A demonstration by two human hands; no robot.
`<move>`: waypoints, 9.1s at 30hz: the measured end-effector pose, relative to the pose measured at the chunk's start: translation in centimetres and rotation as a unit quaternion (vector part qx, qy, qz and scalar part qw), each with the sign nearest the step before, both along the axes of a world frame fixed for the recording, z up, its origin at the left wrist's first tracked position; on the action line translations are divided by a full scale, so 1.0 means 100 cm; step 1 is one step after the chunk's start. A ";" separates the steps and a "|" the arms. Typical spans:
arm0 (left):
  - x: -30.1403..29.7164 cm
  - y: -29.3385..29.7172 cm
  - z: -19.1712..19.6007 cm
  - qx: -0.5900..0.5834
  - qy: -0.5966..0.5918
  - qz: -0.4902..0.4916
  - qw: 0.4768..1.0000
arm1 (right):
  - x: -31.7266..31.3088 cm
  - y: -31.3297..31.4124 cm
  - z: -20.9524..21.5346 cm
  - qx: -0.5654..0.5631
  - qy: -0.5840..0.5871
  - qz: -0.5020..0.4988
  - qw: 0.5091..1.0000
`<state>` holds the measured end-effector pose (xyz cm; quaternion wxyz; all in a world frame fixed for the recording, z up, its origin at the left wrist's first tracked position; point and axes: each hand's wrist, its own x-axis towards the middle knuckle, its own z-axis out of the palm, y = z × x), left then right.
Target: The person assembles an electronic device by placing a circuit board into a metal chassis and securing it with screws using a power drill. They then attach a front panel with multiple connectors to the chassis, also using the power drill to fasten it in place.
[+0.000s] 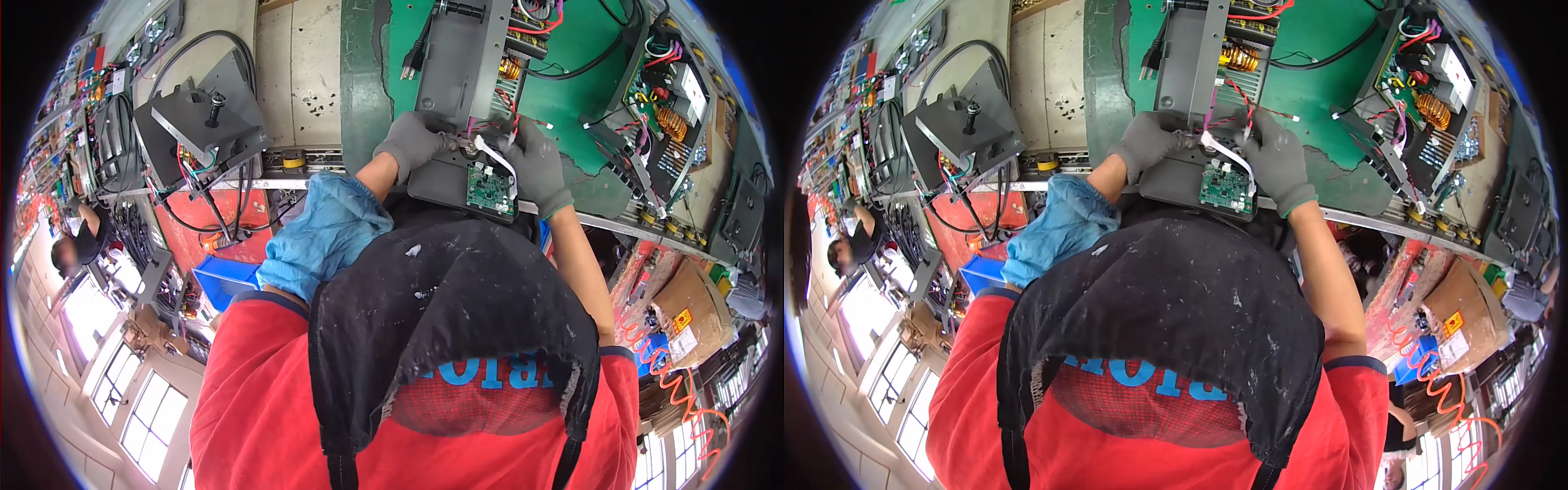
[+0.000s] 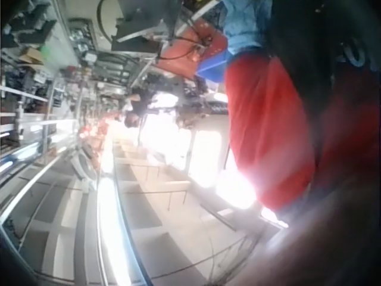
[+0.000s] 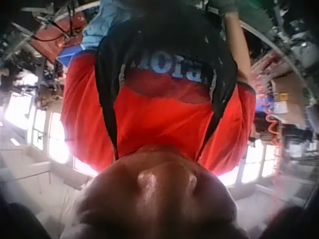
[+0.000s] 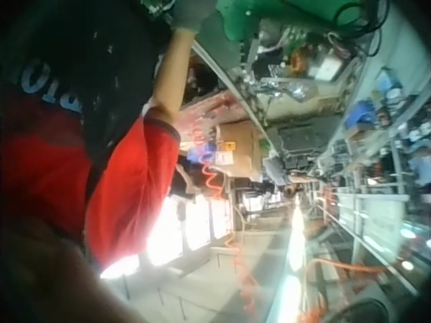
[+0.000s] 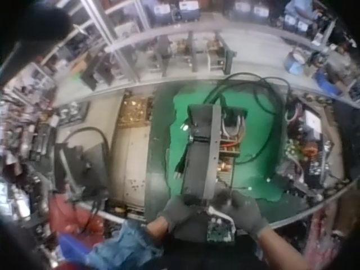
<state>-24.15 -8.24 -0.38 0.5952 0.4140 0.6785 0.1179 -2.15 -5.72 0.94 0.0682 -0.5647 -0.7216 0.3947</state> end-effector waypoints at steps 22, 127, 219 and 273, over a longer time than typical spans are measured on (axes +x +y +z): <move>0.050 0.002 -0.020 -0.008 -0.004 0.009 1.000 | 0.025 0.015 -0.013 -0.098 0.013 0.032 0.995; 0.264 0.077 0.001 -0.114 -0.246 0.273 0.923 | 0.253 0.101 -0.002 -0.155 0.079 0.186 0.967; 0.222 0.013 0.032 -0.108 -0.615 0.396 0.673 | 0.228 0.245 0.123 0.311 0.022 0.085 0.947; 0.203 -0.004 0.028 -0.162 -0.621 0.395 0.658 | 0.103 0.135 0.103 0.317 -0.136 0.518 0.783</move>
